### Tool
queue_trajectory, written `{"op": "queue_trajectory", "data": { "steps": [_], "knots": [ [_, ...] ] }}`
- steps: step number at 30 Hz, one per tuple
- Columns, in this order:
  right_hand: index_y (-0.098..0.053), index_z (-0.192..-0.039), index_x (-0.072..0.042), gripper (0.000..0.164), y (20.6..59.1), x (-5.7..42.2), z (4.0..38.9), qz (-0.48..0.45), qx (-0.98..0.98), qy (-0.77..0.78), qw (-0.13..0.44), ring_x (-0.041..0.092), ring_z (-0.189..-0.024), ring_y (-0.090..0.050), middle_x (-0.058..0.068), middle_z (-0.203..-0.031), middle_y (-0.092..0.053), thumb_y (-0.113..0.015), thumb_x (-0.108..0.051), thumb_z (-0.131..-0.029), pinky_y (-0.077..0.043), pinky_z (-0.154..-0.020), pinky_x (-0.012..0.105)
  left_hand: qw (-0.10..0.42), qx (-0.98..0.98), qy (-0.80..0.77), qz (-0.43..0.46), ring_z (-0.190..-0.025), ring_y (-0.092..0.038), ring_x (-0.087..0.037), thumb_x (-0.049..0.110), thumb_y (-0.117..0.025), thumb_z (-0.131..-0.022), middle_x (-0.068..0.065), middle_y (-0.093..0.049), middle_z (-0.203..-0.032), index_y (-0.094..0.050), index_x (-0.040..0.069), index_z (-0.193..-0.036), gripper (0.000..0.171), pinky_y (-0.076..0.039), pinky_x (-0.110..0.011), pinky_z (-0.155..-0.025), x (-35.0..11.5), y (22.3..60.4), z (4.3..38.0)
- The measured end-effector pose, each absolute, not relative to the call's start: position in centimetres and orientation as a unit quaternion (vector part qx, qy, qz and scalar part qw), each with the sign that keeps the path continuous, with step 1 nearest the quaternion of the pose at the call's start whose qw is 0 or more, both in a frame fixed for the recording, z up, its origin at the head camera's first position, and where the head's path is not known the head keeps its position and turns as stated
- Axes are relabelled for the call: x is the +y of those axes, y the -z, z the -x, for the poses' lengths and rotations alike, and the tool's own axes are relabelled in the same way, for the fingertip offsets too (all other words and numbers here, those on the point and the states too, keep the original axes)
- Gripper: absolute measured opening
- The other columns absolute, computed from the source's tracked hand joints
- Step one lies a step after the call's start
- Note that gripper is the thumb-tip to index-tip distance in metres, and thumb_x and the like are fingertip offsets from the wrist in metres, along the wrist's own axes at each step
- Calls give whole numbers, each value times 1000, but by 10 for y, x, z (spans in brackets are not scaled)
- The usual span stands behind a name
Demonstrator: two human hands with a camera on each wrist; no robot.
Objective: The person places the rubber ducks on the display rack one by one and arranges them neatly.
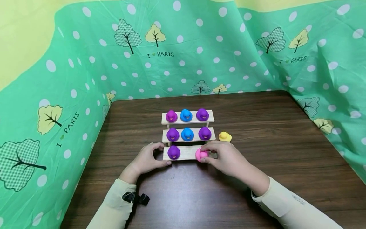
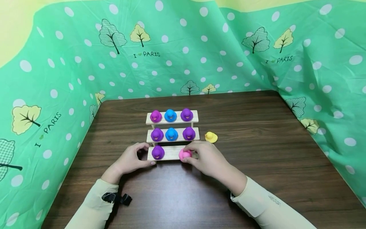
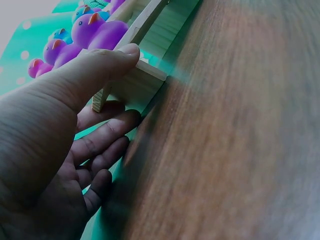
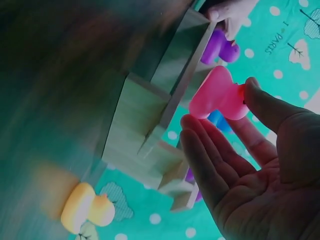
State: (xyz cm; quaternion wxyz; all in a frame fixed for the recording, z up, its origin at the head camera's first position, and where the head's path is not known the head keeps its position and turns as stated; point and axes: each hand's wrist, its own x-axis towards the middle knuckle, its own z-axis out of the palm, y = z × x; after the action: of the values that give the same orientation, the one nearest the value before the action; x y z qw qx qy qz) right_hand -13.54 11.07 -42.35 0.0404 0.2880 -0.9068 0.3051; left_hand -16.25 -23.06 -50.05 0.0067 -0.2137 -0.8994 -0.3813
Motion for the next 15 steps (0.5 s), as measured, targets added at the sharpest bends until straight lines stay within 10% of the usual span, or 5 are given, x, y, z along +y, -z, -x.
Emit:
{"op": "queue_trajectory", "data": {
  "steps": [15],
  "knots": [
    [-79,-107,-17,21,426,83,141,-311,-901,-295,67,17,-82,-67,-9,-97,-75,-87,-25,-89,-54,-75,33,11,-895,386,222,-96,-64,-17,33,-99,-70,1,-70,-101,-71,11,-110,54,-52,-40,-91,-230,501,163]
  ]
}}
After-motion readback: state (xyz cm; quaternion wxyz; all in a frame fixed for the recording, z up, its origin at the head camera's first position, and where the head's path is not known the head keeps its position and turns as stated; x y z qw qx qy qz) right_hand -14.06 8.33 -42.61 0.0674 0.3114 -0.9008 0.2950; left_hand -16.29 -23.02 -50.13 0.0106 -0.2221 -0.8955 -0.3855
